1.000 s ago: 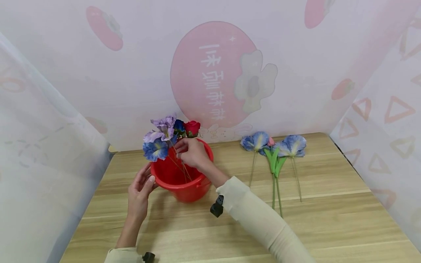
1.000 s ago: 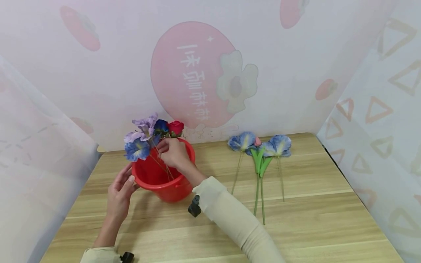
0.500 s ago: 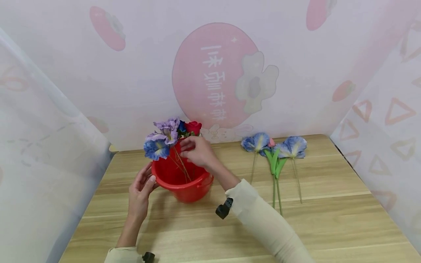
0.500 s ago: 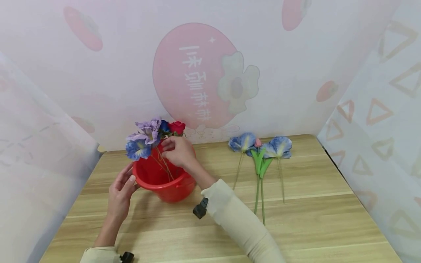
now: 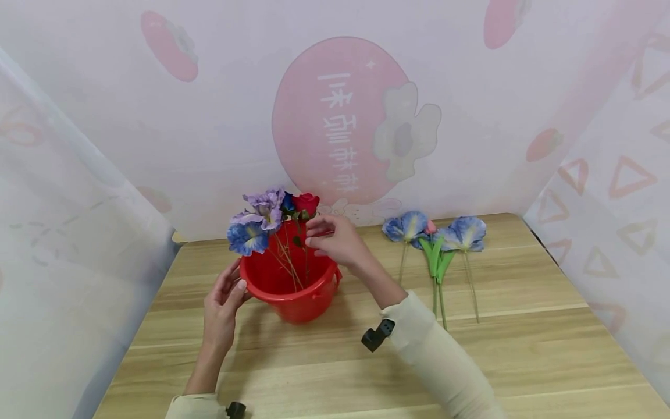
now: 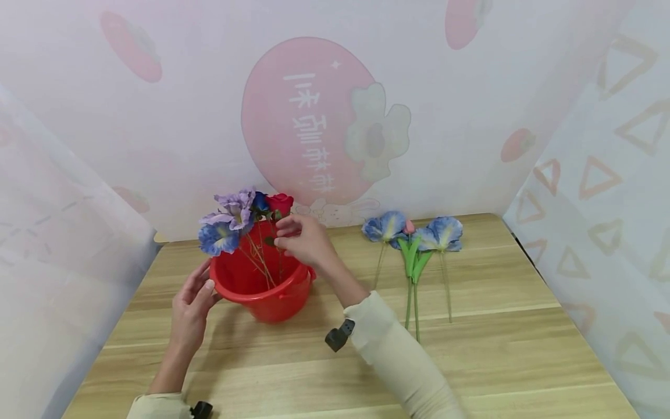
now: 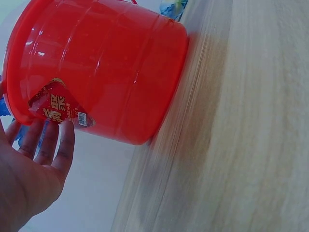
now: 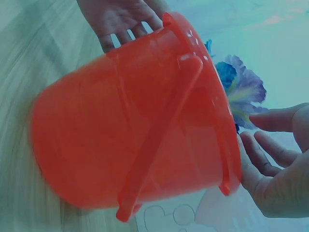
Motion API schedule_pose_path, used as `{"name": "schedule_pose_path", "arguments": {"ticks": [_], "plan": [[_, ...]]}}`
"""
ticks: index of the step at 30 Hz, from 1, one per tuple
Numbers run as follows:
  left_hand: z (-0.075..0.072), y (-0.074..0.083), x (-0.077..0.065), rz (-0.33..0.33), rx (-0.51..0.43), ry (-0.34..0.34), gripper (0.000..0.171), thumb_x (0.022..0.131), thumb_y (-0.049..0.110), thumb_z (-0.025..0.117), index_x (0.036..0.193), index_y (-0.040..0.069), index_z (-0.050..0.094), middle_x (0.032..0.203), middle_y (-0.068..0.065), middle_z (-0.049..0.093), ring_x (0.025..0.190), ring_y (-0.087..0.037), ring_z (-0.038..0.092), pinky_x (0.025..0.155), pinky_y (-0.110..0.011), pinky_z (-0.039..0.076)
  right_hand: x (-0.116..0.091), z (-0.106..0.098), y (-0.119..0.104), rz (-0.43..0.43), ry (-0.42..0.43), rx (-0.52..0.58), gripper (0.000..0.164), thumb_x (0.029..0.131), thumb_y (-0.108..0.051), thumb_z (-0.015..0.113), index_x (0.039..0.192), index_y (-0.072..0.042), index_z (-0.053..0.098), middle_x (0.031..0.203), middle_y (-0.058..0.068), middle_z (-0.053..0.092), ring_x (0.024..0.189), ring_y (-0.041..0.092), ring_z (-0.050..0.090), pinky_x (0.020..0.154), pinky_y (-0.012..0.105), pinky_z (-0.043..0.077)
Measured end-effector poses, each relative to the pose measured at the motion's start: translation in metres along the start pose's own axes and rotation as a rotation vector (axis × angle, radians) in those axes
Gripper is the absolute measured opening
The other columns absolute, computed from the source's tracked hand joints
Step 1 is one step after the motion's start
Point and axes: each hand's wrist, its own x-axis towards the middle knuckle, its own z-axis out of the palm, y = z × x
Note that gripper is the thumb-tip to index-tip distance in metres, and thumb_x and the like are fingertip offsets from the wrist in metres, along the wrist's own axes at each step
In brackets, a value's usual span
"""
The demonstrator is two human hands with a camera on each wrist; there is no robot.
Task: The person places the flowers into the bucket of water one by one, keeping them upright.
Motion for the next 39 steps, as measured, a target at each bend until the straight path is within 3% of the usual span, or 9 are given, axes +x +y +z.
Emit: {"name": "schedule_pose_path", "arguments": {"ticks": [4,11,17,22,29,39], "plan": [[0.000,0.000,0.000,-0.003,0.003,-0.001,0.049,0.110,0.006,0.056,0.159,0.006,0.051,0.141,0.002,0.068,0.119,-0.010,0.072,0.091,-0.023,0.064,-0.004,-0.013,0.006,-0.005,0.013,0.035,0.034,0.100,-0.009,0.074,0.134,-0.005,0.070,0.123,0.015,0.074,0.111,0.029,0.074,0.093,0.049,0.066],[0.000,0.000,0.000,-0.008,0.007,-0.003,0.049,0.111,0.007,0.056,0.159,0.008,0.051,0.143,0.001,0.067,0.121,-0.012,0.072,0.091,-0.023,0.064,-0.014,-0.034,0.019,-0.005,0.050,0.065,0.039,0.101,-0.013,0.074,0.139,-0.003,0.067,0.124,0.016,0.071,0.120,0.044,0.070,0.089,0.042,0.068],[0.001,0.000,0.000,-0.010,0.002,-0.003,0.049,0.110,0.007,0.056,0.159,0.007,0.051,0.143,0.001,0.068,0.121,-0.012,0.072,0.091,-0.023,0.064,-0.026,-0.054,0.035,0.009,0.111,0.111,0.035,0.101,-0.010,0.073,0.135,-0.004,0.069,0.128,0.020,0.069,0.112,0.031,0.072,0.092,0.043,0.067],[0.000,-0.001,0.000,-0.002,-0.009,-0.002,0.049,0.110,0.006,0.056,0.159,0.006,0.051,0.144,-0.001,0.067,0.120,-0.012,0.072,0.090,-0.024,0.065,-0.033,-0.073,0.053,0.021,0.163,0.157,0.037,0.102,-0.006,0.071,0.137,0.000,0.065,0.130,0.025,0.067,0.115,0.034,0.072,0.090,0.037,0.067],[0.000,0.001,0.000,-0.001,-0.009,0.001,0.049,0.110,0.006,0.056,0.159,0.005,0.051,0.144,-0.003,0.067,0.119,-0.011,0.072,0.090,-0.024,0.065,-0.040,-0.103,0.078,0.060,0.250,0.222,0.042,0.103,-0.003,0.066,0.143,0.007,0.058,0.113,0.004,0.067,0.098,0.012,0.073,0.085,0.028,0.067],[0.000,0.001,0.000,-0.001,-0.007,-0.003,0.049,0.110,0.006,0.056,0.159,0.004,0.049,0.144,0.001,0.067,0.121,-0.012,0.072,0.090,-0.023,0.065,-0.050,-0.130,0.107,0.182,0.304,0.240,0.049,0.107,-0.008,0.064,0.153,0.003,0.051,0.127,0.010,0.066,0.101,0.010,0.072,0.096,0.032,0.065]]}}
